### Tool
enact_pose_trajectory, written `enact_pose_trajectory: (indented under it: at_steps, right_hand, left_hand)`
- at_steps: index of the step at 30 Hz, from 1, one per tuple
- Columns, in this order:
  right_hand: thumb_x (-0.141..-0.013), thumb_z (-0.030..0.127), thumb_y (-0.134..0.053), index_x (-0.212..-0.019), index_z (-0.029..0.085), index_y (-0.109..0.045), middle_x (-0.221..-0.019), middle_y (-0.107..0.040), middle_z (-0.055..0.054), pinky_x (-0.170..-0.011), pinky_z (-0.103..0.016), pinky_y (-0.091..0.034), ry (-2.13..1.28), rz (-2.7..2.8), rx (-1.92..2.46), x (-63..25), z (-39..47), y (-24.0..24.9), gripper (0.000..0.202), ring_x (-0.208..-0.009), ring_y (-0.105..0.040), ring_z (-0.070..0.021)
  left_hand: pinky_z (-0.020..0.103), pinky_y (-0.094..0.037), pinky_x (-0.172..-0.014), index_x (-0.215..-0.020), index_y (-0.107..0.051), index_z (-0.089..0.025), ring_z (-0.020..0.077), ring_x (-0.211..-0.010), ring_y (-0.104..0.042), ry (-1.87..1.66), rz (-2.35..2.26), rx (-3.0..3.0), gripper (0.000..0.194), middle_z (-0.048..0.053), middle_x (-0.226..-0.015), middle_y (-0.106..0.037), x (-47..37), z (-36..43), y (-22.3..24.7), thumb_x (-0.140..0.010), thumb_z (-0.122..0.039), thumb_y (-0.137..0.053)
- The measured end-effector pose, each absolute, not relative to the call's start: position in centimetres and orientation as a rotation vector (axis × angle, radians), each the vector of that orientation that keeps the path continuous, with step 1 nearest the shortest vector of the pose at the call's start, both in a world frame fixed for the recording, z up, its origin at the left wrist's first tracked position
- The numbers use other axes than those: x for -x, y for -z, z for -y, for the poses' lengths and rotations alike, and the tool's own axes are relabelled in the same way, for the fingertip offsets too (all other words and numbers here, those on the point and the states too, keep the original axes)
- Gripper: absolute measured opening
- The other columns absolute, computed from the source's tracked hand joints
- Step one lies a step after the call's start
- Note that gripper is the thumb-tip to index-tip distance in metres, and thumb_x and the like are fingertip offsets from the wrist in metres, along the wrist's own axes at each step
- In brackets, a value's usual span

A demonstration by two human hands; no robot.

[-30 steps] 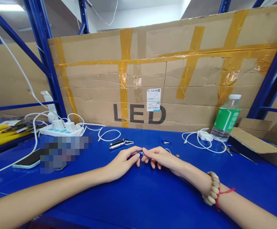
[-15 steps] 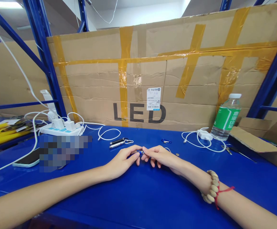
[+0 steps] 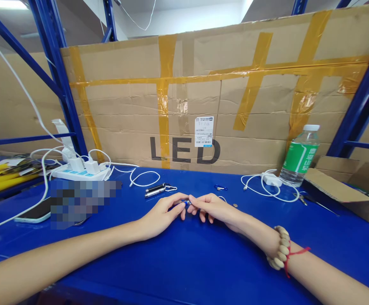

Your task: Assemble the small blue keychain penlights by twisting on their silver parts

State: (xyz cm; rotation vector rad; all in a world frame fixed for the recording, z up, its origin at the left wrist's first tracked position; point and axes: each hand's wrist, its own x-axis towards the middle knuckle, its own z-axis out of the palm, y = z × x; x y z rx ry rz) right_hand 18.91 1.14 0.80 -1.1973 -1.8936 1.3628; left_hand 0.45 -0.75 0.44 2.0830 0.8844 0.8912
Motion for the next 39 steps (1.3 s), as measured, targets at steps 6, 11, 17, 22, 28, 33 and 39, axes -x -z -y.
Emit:
enact_pose_trajectory:
  at_steps: [6,11,17,22,28,33,39]
  right_hand:
    - [-0.071,0.065,-0.055,-0.073,0.009,-0.063,-0.071,-0.058,-0.006,-0.039,-0.014,-0.028,-1.355,1.893,1.205,-18.90,-1.09,-0.83,0.056,-0.050,-0.045,-0.0041]
    - [-0.071,0.067,-0.054,-0.076,0.009,-0.064,-0.077,-0.060,-0.007,-0.039,-0.014,-0.028,-1.356,1.905,1.198,-18.87,-1.11,-0.80,0.058,-0.051,-0.045,-0.0044]
    - [-0.073,0.065,-0.053,-0.077,0.009,-0.064,-0.082,-0.061,-0.008,-0.040,-0.014,-0.028,-1.369,1.908,1.189,-18.89,-1.12,-0.78,0.057,-0.051,-0.045,-0.0040]
    - [-0.072,0.065,-0.054,-0.076,0.010,-0.063,-0.080,-0.061,-0.008,-0.039,-0.014,-0.029,-1.369,1.904,1.195,-18.88,-1.10,-0.91,0.056,-0.051,-0.045,-0.0043]
    - [-0.072,0.064,-0.055,-0.075,0.009,-0.063,-0.079,-0.061,-0.008,-0.039,-0.013,-0.028,-1.374,1.887,1.208,-18.74,-0.93,-1.09,0.056,-0.050,-0.044,-0.0036]
    - [-0.069,0.066,-0.057,-0.073,0.009,-0.061,-0.072,-0.059,-0.006,-0.039,-0.013,-0.028,-1.391,1.866,1.209,-18.62,-0.87,-1.20,0.057,-0.050,-0.043,-0.0039]
    - [-0.063,0.074,-0.054,-0.070,0.010,-0.057,-0.052,-0.046,0.000,-0.038,-0.014,-0.028,-1.384,1.833,1.231,-18.58,-0.89,-1.31,0.064,-0.046,-0.040,-0.0044]
  left_hand:
    - [0.022,-0.038,-0.072,-0.107,-0.054,-0.010,0.0118,-0.072,-0.053,-0.896,-0.876,-2.078,0.025,0.001,-0.071,-0.056,-0.45,0.69,-0.40,-0.089,-0.017,-0.038]
    - [0.023,-0.038,-0.073,-0.105,-0.055,-0.011,0.0119,-0.073,-0.053,-0.892,-0.872,-2.079,0.024,0.001,-0.071,-0.056,-0.41,0.72,-0.38,-0.089,-0.018,-0.038]
    - [0.024,-0.038,-0.073,-0.106,-0.055,-0.011,0.0124,-0.073,-0.052,-0.887,-0.866,-2.075,0.025,0.001,-0.071,-0.055,-0.43,0.74,-0.44,-0.089,-0.019,-0.038]
    - [0.023,-0.038,-0.073,-0.105,-0.054,-0.011,0.0121,-0.074,-0.052,-0.883,-0.857,-2.059,0.024,0.001,-0.072,-0.055,-0.47,0.83,-0.52,-0.089,-0.018,-0.038]
    - [0.024,-0.038,-0.073,-0.102,-0.054,-0.012,0.0120,-0.074,-0.052,-0.885,-0.849,-2.063,0.022,0.001,-0.071,-0.054,-0.25,0.98,-0.55,-0.089,-0.018,-0.038]
    - [0.025,-0.038,-0.075,-0.100,-0.053,-0.011,0.0125,-0.075,-0.052,-0.893,-0.825,-2.044,0.020,0.001,-0.071,-0.054,-0.35,0.85,-0.45,-0.090,-0.019,-0.038]
    - [0.025,-0.038,-0.074,-0.112,-0.051,-0.014,0.0126,-0.074,-0.051,-0.876,-0.868,-2.052,0.027,0.000,-0.072,-0.055,-0.37,0.92,-0.69,-0.090,-0.022,-0.037]
